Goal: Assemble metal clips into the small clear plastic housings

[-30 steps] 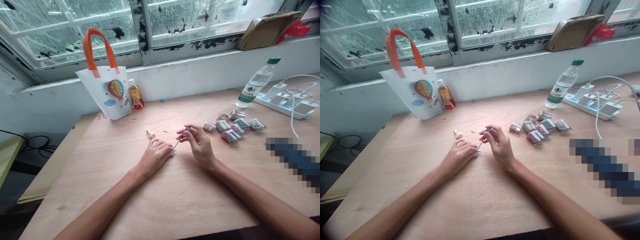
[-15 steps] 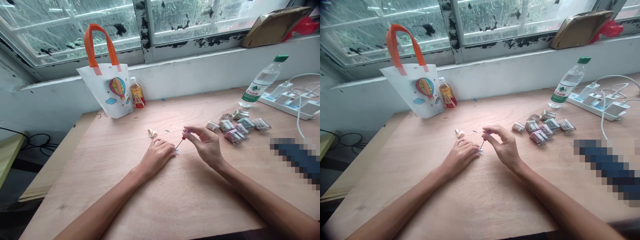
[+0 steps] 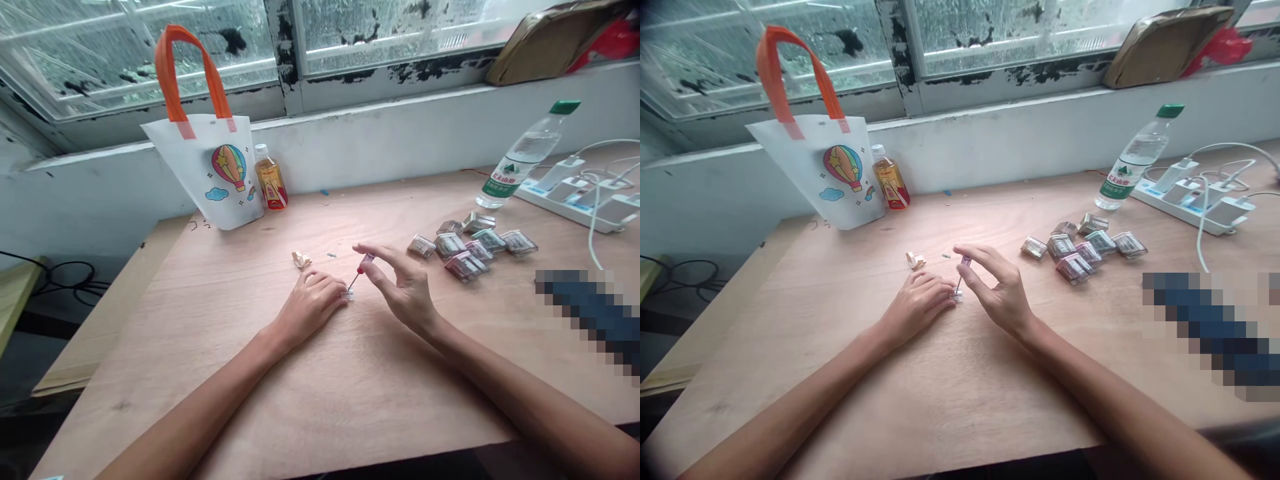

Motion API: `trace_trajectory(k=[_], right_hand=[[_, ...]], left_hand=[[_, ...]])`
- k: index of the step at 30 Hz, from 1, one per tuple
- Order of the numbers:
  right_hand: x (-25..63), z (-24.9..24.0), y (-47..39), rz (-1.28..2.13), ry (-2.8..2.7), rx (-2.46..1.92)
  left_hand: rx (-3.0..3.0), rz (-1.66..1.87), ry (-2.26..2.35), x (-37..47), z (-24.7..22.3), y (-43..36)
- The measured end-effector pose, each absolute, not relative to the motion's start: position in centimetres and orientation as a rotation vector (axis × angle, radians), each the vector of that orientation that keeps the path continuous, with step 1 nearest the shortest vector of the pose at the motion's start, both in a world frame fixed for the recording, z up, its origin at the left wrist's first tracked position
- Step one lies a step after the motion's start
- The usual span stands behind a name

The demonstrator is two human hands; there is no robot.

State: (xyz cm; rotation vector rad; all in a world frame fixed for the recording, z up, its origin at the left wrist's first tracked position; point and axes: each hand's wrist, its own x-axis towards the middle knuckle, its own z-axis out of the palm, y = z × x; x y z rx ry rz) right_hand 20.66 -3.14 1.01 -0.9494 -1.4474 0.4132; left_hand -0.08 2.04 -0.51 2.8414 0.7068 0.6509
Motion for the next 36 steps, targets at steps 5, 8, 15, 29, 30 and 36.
trace_trajectory(k=[5,8,15,29,30,36], right_hand=[[20.64,1.08,-3.07,0.462,-1.368,-0.94],[20.66,1.02,-3.01,0.497,-1.379,-0.914],[20.84,0.99,-2.88,0.513,-1.386,-0.914],[21.0,0.94,-2.69,0.52,-1.395,-0.942],[21.05,0.89,-2.64,0.488,-1.405,-0.949],[20.91,0.69,-2.53,0.496,-1.336,-0.912]], left_hand=[[2.839,0.632,0.708,-0.07,-0.6,2.14],[2.819,0.607,0.721,-0.01,-0.56,2.14],[2.816,0.602,0.734,0.14,-0.33,2.06],[2.833,0.598,0.762,0.2,-0.42,2.01],[2.833,0.596,0.763,0.2,-0.42,2.02],[2.84,0.605,0.769,0.11,-0.62,2.1]])
